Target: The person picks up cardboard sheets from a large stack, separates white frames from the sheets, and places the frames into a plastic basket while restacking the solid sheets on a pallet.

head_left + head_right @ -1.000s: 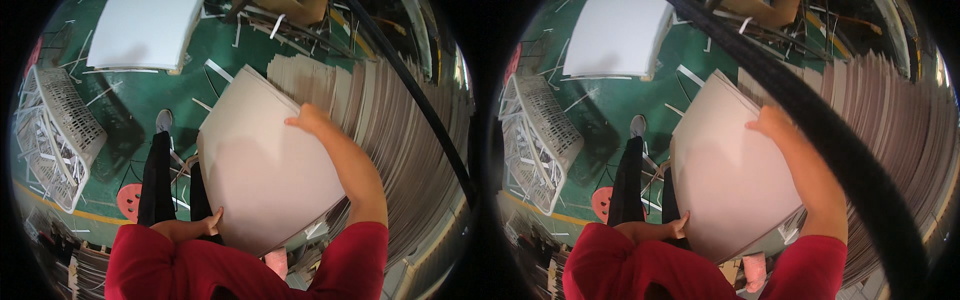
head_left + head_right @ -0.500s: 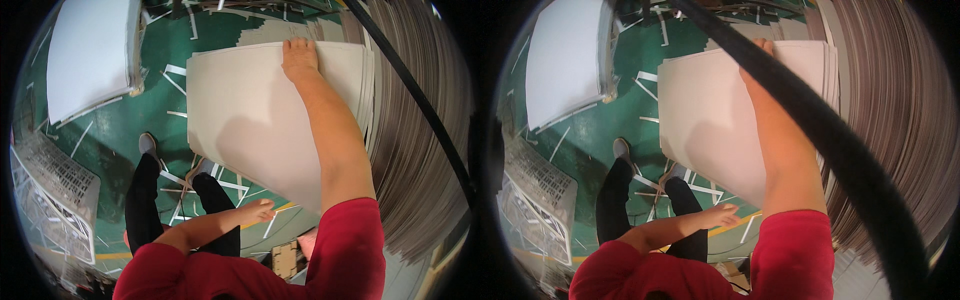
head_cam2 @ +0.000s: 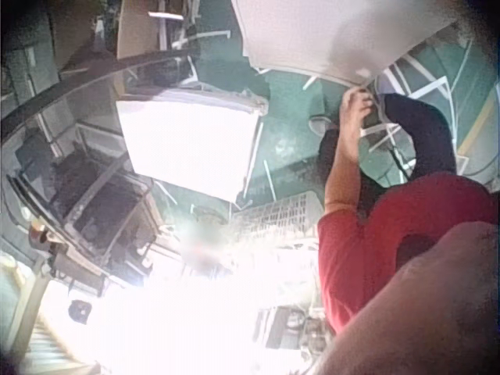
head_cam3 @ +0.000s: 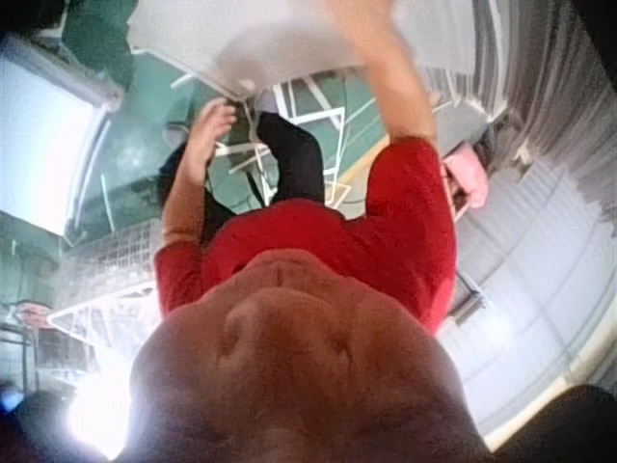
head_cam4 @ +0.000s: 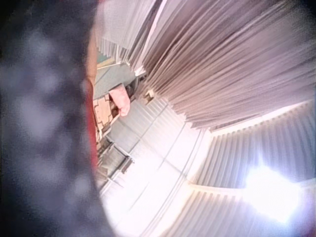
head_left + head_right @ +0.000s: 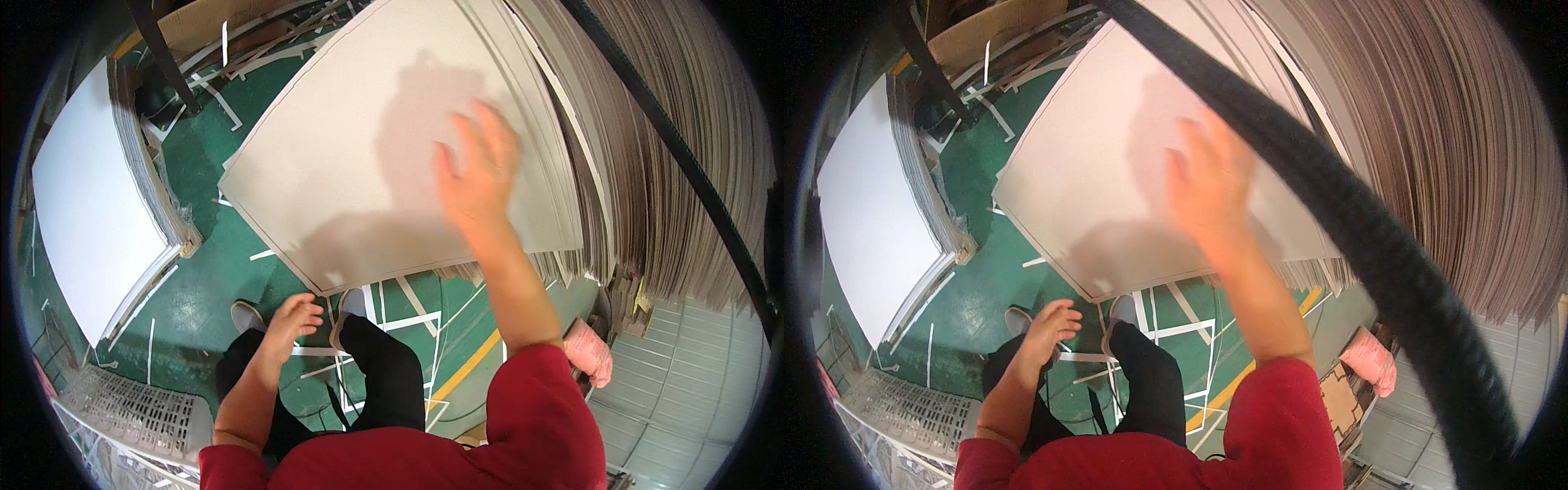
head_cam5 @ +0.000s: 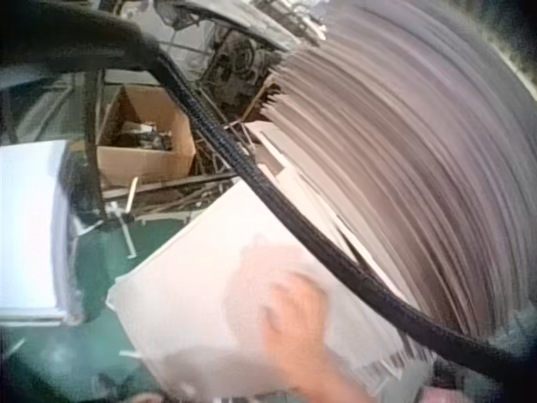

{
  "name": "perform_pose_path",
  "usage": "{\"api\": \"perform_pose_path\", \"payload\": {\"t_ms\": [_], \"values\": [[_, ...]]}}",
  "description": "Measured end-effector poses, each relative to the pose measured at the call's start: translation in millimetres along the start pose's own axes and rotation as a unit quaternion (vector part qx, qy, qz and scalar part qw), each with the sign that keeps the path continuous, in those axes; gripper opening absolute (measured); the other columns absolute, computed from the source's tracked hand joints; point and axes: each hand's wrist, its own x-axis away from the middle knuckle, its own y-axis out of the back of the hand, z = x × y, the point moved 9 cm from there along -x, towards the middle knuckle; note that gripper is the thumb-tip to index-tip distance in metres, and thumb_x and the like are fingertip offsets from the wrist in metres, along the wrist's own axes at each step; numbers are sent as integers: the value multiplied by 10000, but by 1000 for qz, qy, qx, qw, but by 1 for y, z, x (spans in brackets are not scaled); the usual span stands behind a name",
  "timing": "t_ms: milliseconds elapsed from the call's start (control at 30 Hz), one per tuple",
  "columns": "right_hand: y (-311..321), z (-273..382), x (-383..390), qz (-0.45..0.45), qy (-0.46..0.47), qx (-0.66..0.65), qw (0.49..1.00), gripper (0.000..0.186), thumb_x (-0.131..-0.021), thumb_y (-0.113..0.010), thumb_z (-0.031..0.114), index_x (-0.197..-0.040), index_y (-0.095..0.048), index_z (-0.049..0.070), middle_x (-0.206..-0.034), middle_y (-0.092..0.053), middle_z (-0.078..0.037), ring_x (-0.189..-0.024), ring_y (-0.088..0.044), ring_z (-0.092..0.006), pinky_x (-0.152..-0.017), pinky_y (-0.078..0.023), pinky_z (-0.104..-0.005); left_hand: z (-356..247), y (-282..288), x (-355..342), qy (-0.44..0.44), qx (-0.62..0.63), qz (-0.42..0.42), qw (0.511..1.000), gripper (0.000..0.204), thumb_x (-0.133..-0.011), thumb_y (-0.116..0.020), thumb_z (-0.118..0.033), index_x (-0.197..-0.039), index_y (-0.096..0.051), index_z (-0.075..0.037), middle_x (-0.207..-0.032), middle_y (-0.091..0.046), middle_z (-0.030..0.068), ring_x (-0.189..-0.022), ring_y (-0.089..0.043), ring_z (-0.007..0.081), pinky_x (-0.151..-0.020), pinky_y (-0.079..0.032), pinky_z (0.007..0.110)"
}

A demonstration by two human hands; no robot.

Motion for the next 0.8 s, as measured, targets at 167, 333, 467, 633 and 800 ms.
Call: {"api": "perform_pose_path", "payload": {"t_ms": [167, 333, 467, 633, 800], "values": [[42, -100, 59, 28, -198, 178, 963, 448, -706, -672, 153, -1116, -523, 47, -1169, -459, -143, -1073, -418, -324, -915, -339, -428, 7, -12, -8, 31, -34, 1, 999, 320, -898, -472, -257, -1143, -455, -51, -976, -573, 84, -829, -558, 164, -709, -452, 277], [37, -116, 75, 67, -191, 245, 948, 473, -709, -678, 191, -1129, -509, 53, -1114, -470, -122, -1023, -438, -306, -864, -367, -413, -1, -25, -12, 14, -39, 40, 998, 327, -898, -468, -269, -1144, -447, -54, -994, -574, 88, -832, -558, 162, -718, -452, 280], [33, -110, 83, 52, -186, 249, 949, 452, -714, -671, 193, -1118, -513, 65, -1102, -478, -113, -1029, -439, -300, -835, -378, -418, -1, -26, -4, 6, -24, 40, 999, 313, -895, -467, -260, -1134, -453, -60, -989, -582, 87, -832, -563, 158, -721, -453, 282], [38, -122, 86, 38, -227, 281, 932, 449, -725, -658, 204, -1122, -502, 63, -1104, -484, -116, -1048, -437, -295, -868, -362, -423, -12, -26, 10, -25, -5, 58, 998, 302, -894, -464, -245, -1132, -457, -59, -980, -586, 87, -832, -567, 165, -718, -456, 285], [32, -120, 83, 79, -253, 308, 914, 423, -738, -635, 172, -1125, -502, 69, -1119, -481, -113, -1061, -437, -285, -896, -346, -419, -20, -23, 27, -52, 14, 63, 997, 289, -897, -456, -227, -1132, -455, -57, -975, -585, 90, -835, -570, 170, -718, -458, 289]]}}
